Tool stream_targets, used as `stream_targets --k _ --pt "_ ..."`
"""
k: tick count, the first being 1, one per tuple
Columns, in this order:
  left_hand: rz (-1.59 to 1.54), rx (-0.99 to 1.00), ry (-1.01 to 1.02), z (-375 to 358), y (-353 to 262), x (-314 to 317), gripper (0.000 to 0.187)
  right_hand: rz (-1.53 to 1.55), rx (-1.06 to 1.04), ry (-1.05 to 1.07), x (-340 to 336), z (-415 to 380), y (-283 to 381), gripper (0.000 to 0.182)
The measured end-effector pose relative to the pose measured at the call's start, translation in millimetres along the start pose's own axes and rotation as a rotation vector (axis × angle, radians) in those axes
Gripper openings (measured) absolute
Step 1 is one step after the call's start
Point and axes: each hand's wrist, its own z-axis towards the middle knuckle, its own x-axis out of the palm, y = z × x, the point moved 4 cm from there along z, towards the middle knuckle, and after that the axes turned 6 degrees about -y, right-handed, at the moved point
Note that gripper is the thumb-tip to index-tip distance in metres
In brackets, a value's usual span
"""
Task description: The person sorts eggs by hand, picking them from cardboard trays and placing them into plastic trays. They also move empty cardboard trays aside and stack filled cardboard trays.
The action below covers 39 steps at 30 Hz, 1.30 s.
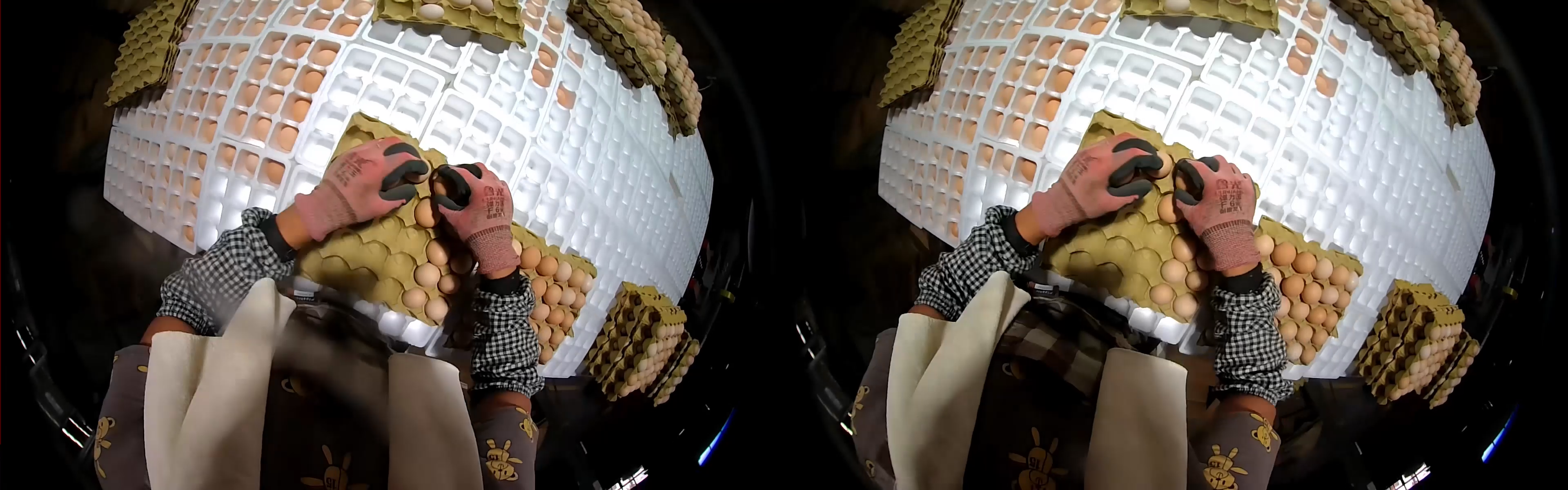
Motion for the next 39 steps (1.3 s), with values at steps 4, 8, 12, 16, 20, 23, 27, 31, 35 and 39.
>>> stream_targets --k 4,8,12,16,20,23,27,31,35,39 --pt "0.361 0.021 0.089 21 7 20 0.048 1.381 0.389 -0.186 -18 -33 -47 0.022" --pt "0.485 0.129 0.154 15 -18 21 0.035 0.990 0.387 -0.105 -27 -38 -60 0.031" --pt "0.760 0.159 0.400 6 -52 49 0.028 -0.145 0.052 0.052 0 -19 -28 0.047" --pt "0.901 0.157 0.382 3 -44 62 0.035 1.235 0.563 -0.067 -13 -41 -85 0.022" --pt "-0.275 -0.325 0.232 -18 -25 36 0.045 1.669 0.443 -0.146 -30 -65 -100 0.028" --pt "-1.084 -0.449 0.182 -62 -47 41 0.051 0.274 -0.058 -0.104 -30 -37 -97 0.048" --pt "-1.146 -0.377 0.088 -122 -50 47 0.050 -0.362 0.013 0.088 -31 -19 -59 0.036" --pt "-1.210 -0.890 0.013 -187 -22 -10 0.033 -0.324 0.011 0.063 -30 -32 -74 0.043" --pt "0.134 -0.649 -0.490 -245 76 -99 0.045 -0.074 0.133 -0.169 -28 -57 -80 0.041" --pt "0.679 -0.683 -0.197 -227 130 -122 0.053 0.684 0.355 -0.284 -10 -85 -96 0.028"
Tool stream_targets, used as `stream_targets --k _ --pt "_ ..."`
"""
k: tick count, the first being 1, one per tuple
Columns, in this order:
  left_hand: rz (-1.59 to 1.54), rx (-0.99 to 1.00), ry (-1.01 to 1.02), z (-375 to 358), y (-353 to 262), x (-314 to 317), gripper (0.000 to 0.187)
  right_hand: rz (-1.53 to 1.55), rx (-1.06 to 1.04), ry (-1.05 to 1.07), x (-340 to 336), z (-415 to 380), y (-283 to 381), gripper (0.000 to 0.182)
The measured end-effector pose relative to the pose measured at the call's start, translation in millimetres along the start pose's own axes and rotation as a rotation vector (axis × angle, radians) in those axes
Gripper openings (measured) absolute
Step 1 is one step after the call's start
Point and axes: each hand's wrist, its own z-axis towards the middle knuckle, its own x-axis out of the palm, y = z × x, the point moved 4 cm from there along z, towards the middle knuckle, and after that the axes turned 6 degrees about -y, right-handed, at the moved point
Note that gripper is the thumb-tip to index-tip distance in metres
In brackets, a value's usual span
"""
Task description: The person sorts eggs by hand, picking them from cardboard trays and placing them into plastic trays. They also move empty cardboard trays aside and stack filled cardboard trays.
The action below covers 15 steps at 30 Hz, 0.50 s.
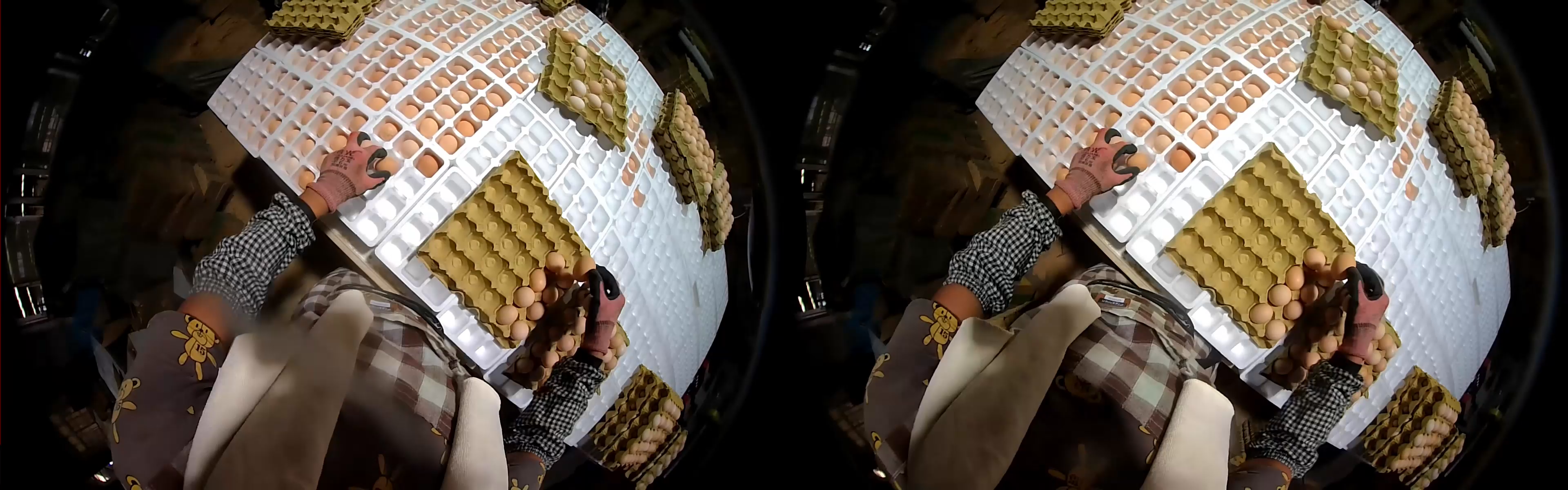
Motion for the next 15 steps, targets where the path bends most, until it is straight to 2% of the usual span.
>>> stream_targets --k 1,3,4,5,6,8,9,10,11,12,13,14,15 --pt "-0.016 0.019 -0.008 7 5 5 0.053 0.138 0.130 -0.021 13 -28 39 0.028" --pt "-0.081 -0.026 -0.017 12 18 16 0.051 -0.268 -0.492 0.111 48 -65 45 0.034" --pt "-0.145 0.018 -0.059 12 26 24 0.050 0.131 -0.454 0.124 93 -102 76 0.045" --pt "-0.161 0.032 -0.054 11 28 26 0.050 0.940 -0.069 0.545 136 -117 99 0.050" --pt "-0.312 0.078 -0.122 8 27 23 0.048 1.653 0.584 0.720 177 -135 121 0.058" --pt "-0.499 0.213 -0.221 -13 15 9 0.045 1.768 0.807 0.815 264 -177 119 0.060" --pt "-0.567 0.257 -0.255 -27 12 24 0.038 1.771 0.936 0.825 301 -199 127 0.051" --pt "-0.761 0.178 -0.097 -45 -1 19 0.032 1.778 0.953 0.863 318 -204 127 0.047" --pt "-0.910 0.064 -0.088 -59 19 73 0.028 1.784 0.971 0.900 336 -210 127 0.044" --pt "-1.309 -0.225 0.146 -67 30 94 0.025 1.789 0.988 0.938 353 -216 127 0.043" --pt "-1.311 -0.207 0.169 -73 25 78 0.026 1.877 1.098 0.801 351 -216 135 0.045" --pt "-1.354 -0.143 0.282 -75 26 65 0.028 1.851 1.072 0.698 343 -213 143 0.049" --pt "-1.378 -0.106 0.336 -73 26 50 0.029 1.827 0.963 0.692 338 -205 143 0.047"
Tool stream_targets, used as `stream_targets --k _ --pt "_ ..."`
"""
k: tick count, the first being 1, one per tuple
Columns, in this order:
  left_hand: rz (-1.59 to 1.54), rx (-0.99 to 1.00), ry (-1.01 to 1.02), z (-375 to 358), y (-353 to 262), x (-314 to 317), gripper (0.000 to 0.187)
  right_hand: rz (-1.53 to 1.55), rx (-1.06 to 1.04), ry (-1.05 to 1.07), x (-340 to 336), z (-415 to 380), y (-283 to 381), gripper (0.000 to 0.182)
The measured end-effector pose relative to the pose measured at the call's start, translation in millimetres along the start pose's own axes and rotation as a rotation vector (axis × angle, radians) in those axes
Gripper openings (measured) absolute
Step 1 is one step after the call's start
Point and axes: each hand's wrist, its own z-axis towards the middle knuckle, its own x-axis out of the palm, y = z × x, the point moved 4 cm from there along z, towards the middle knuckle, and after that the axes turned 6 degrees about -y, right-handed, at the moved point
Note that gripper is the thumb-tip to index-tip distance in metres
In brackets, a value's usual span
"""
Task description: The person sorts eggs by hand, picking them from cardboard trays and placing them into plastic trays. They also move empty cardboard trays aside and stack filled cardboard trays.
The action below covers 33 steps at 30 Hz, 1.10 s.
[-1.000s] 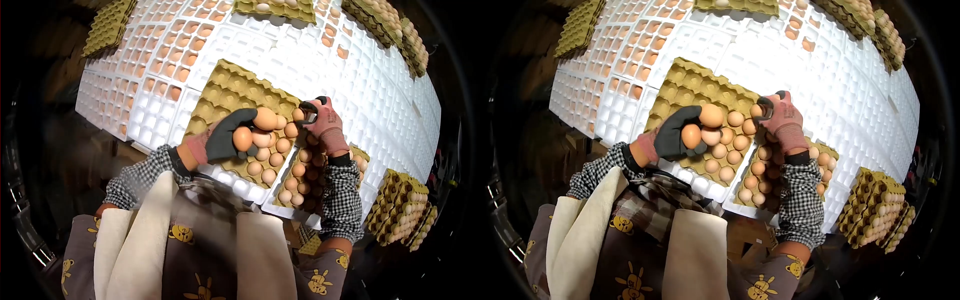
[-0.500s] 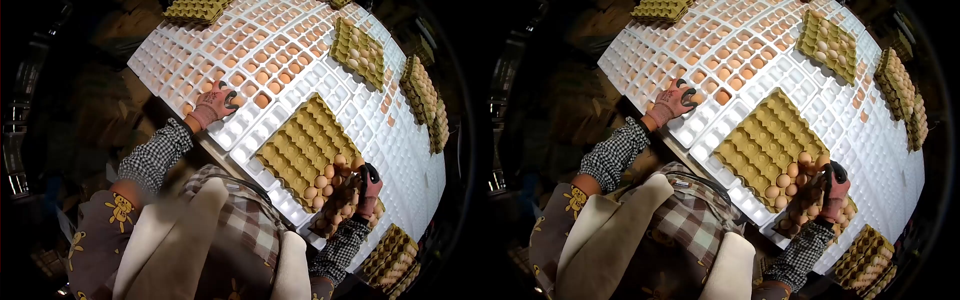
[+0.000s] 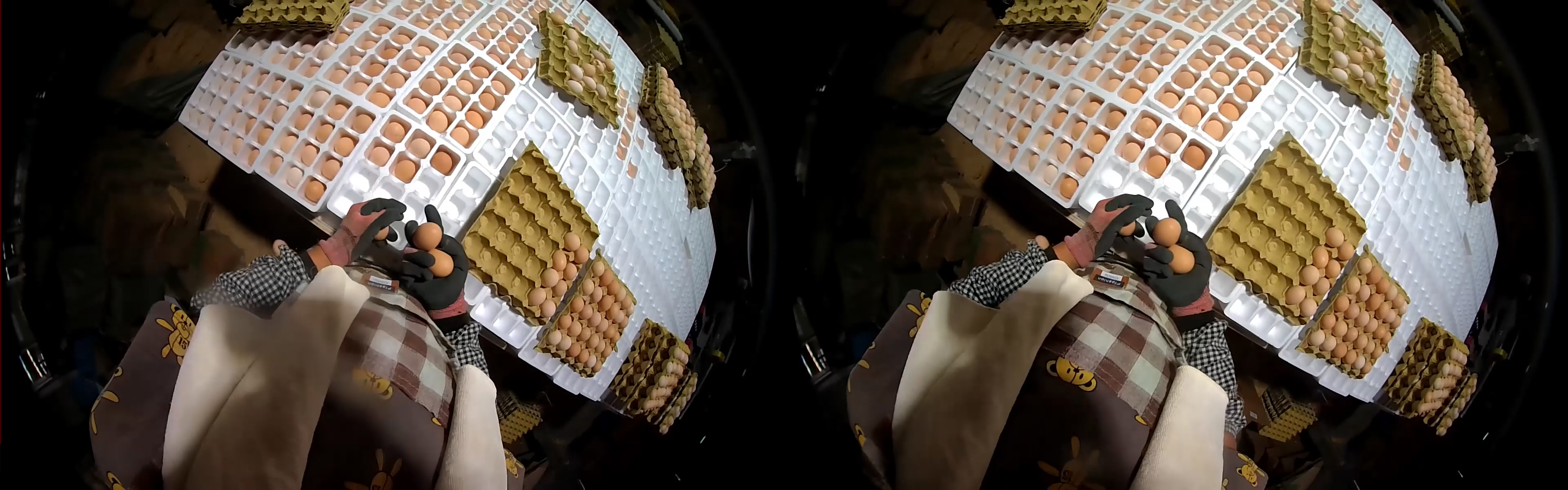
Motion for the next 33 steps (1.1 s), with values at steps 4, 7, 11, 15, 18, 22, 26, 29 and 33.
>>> stream_targets --k 4,7,11,15,18,22,26,29,33 --pt "-0.433 -0.151 0.110 24 -28 -18 0.029 -0.674 -0.538 -0.276 9 35 36 0.038" --pt "0.501 0.475 -0.199 53 -47 -35 0.043 -1.576 -1.274 -0.454 14 74 56 0.042" --pt "1.084 0.506 -0.137 40 -24 -41 0.054 -2.299 -1.037 -0.816 6 73 24 0.079" --pt "1.212 0.398 -0.093 20 -17 -26 0.064 -2.528 -1.091 -0.735 -14 62 13 0.076" --pt "1.030 0.382 -0.193 2 -16 -18 0.061 -2.661 -1.178 -0.572 -26 65 18 0.066" --pt "0.863 0.302 -0.257 -30 -5 -6 0.055 -2.673 -1.225 -0.403 -23 69 18 0.064" --pt "0.701 0.331 -0.536 -68 2 1 0.052 -2.682 -1.248 -0.339 -32 65 32 0.060" --pt "0.505 0.145 -0.754 -109 28 1 0.052 -2.677 -1.304 -0.373 -31 70 30 0.061" --pt "0.181 -0.038 -1.095 -157 108 -23 0.046 -2.463 -1.271 -0.391 -46 64 52 0.065"
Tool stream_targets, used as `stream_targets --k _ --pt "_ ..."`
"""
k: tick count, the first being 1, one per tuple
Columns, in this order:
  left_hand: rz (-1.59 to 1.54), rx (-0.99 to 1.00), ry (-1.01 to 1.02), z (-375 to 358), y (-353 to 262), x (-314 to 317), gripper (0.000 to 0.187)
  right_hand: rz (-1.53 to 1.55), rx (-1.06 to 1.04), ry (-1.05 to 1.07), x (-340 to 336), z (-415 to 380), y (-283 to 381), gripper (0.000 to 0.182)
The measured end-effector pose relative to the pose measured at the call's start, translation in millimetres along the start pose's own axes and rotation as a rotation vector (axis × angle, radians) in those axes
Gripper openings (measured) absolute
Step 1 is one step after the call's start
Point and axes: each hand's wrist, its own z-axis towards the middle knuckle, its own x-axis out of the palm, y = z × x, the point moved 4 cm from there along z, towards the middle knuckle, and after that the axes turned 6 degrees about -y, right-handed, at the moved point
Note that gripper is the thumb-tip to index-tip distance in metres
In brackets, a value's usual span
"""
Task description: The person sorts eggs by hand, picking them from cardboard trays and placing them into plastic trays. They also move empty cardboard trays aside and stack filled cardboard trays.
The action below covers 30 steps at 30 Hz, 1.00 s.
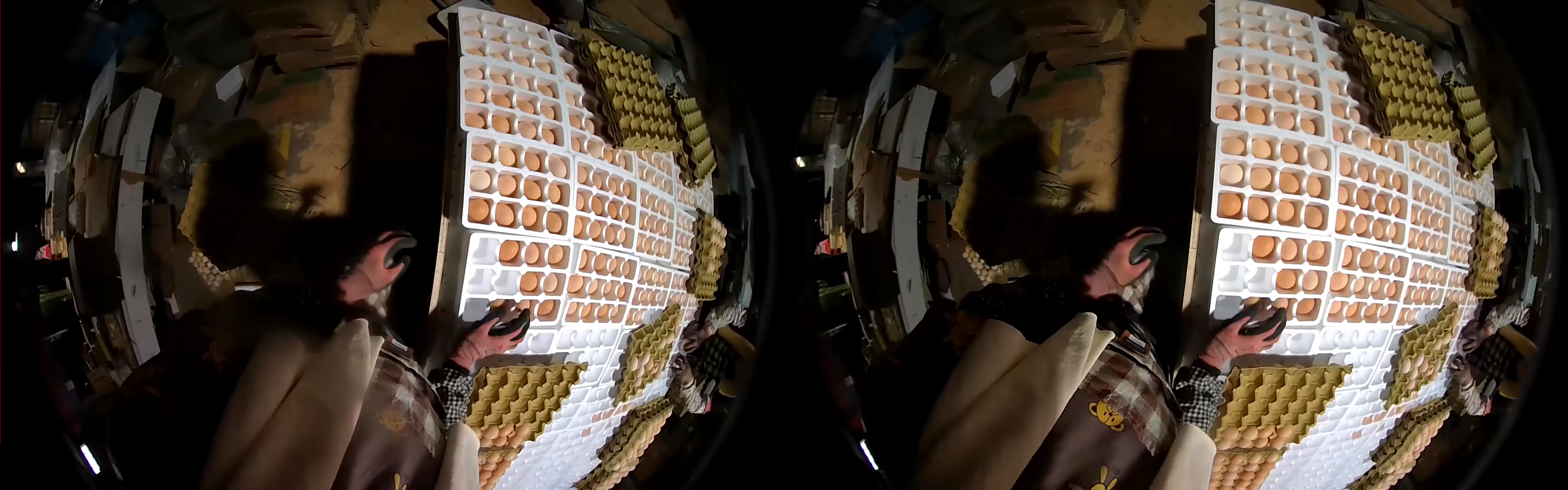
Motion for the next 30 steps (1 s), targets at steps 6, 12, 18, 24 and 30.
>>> stream_targets --k 6,12,18,24,30 --pt "-0.261 -0.588 -0.226 45 159 -52 0.053 0.572 -0.113 0.121 -39 27 126 0.044" --pt "-0.168 -0.756 -0.148 144 226 -72 0.066 0.580 -0.297 0.519 64 84 268 0.047" --pt "-0.346 -0.852 -0.118 279 389 -67 0.067 0.264 -0.552 0.467 241 146 385 0.050" --pt "-0.068 -0.767 -0.095 418 586 -58 0.066 0.015 -0.731 0.311 332 139 375 0.053" --pt "0.369 -0.465 -0.115 518 713 -8 0.066 -0.096 -0.801 0.383 440 125 384 0.053"
